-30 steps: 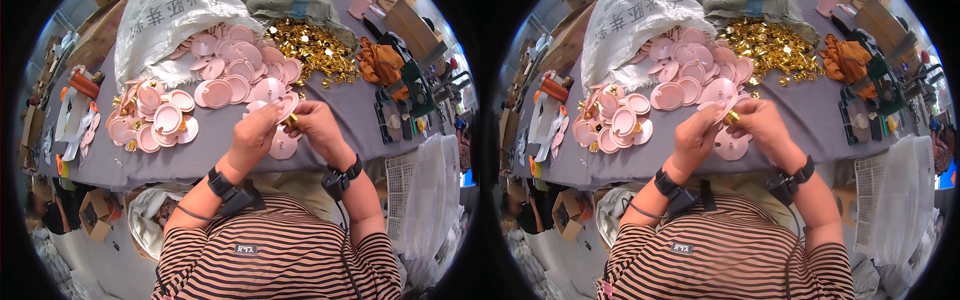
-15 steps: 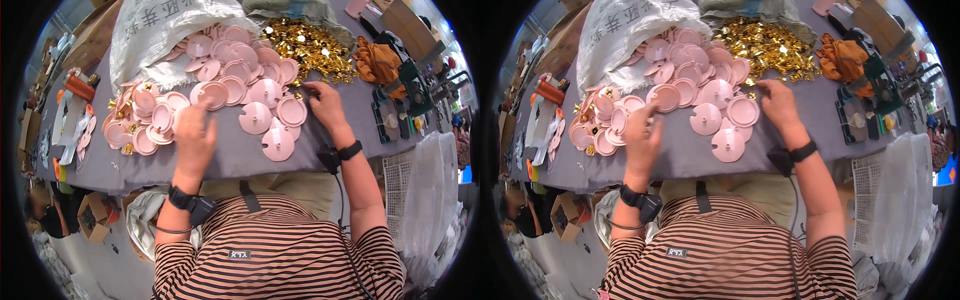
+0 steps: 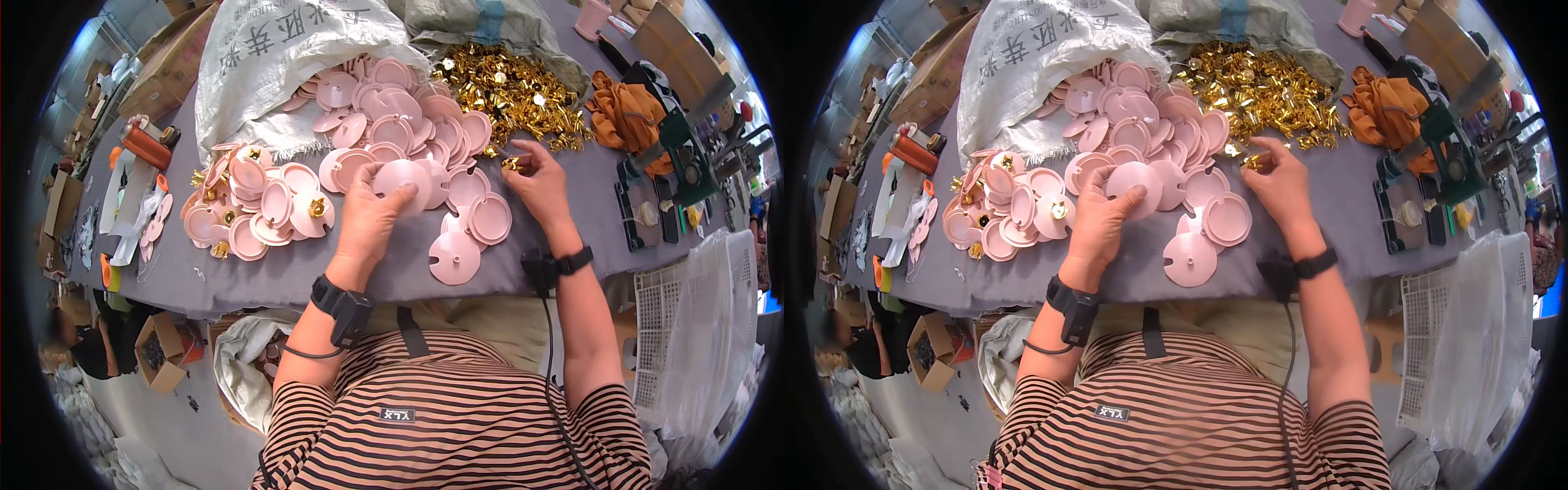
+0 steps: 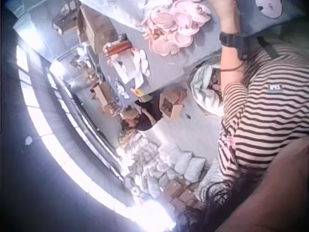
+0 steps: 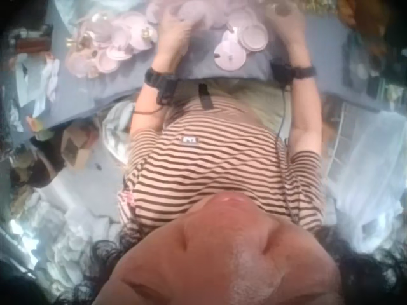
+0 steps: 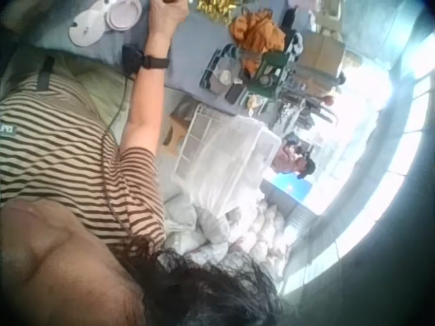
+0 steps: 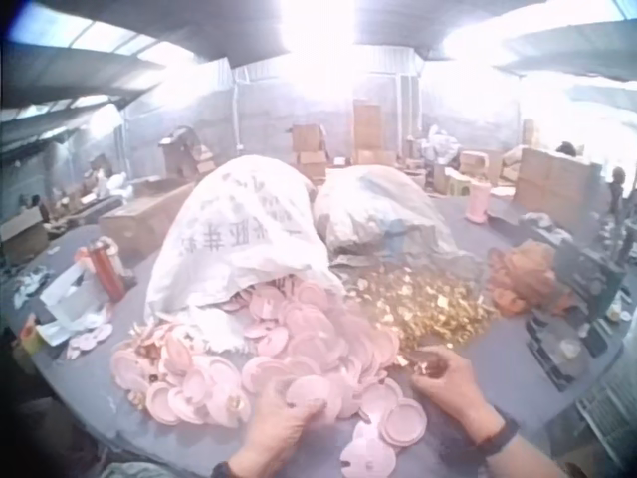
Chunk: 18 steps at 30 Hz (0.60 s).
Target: Assembling small gold-colored metal caps onto pink plastic discs on a factory table.
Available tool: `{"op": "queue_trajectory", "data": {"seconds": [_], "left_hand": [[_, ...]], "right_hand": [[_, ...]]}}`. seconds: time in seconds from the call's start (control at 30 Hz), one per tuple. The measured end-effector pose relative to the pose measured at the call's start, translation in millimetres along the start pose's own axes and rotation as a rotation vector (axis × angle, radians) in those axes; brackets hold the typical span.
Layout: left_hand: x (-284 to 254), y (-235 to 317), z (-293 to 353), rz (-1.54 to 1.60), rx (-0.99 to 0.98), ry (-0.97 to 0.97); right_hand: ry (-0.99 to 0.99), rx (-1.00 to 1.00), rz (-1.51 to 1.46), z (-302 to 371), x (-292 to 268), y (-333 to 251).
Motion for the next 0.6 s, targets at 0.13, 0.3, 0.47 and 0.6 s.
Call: {"op": "queue_trajectory", "data": {"seconds": [0.13,0.3,0.47,0.6], "left_hand": [[35.5,4.4,7.5,0.38,0.004,-0.096],[70.0,16.4,21.5,0.448,-0.015,-0.204],[79.1,20.4,36.4,0.542,-0.117,-0.318],[74.3,7.3,37.0,0.553,-0.119,-0.334]], "right_hand": [[-0.122,-0.179,-0.314,43.5,16.1,-65.0],[-0.041,-0.476,-0.139,73.2,23.8,-103.7],[-0.007,-0.404,-0.127,74.5,16.0,-100.6],[-0.021,-0.503,-0.035,76.1,19.6,-109.6]]}}
Point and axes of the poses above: each hand's wrist, its own z-axis away from the middle knuckle, its own x-axis out of the palm, y = z × x, the point moved 7 cm from there along -z, towards the middle knuckle, and after that the axes turned 3 degrees about z, right-handed, at the moved point
